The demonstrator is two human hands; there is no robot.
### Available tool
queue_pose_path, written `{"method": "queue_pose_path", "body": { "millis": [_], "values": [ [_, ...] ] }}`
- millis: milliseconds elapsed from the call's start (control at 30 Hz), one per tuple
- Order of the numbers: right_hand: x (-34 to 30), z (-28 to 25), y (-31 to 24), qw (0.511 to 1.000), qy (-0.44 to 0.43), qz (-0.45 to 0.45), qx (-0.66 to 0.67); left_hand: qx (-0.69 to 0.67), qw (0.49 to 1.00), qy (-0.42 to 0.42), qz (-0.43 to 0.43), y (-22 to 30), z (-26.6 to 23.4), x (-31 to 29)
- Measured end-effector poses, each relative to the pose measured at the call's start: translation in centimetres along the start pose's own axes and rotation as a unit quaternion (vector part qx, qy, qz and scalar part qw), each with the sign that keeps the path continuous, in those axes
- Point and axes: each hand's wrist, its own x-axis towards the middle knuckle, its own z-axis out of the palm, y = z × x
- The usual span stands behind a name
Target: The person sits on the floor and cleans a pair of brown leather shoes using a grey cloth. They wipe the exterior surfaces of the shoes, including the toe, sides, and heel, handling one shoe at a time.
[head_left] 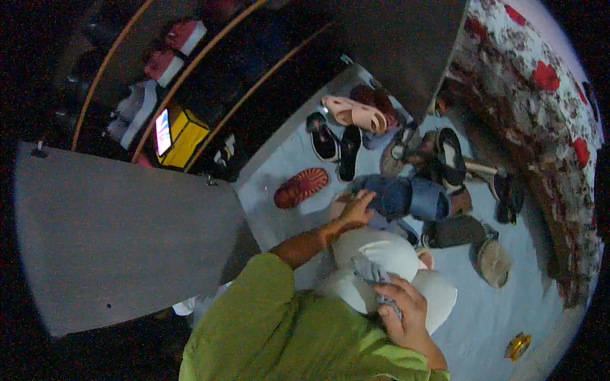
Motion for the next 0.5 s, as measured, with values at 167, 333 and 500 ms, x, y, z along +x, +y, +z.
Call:
{"method": "queue_pose_path", "body": {
  "millis": [167,333,500],
  "values": [
    [0.4,0.6,0.3,1.000,-0.014,0.004,0.023,0.101,0.992,0.076,0.024,-1.6,-0.5,-0.5],
    [0.2,0.3,0.6,1.000,-0.003,0.019,0.024,0.213,0.964,0.147,0.055,-5.6,-2.5,0.2],
    [0.3,0.0,0.1,0.999,-0.014,0.009,0.027,0.330,0.906,0.260,0.045,-15.7,-8.0,-0.1]
  ]
}}
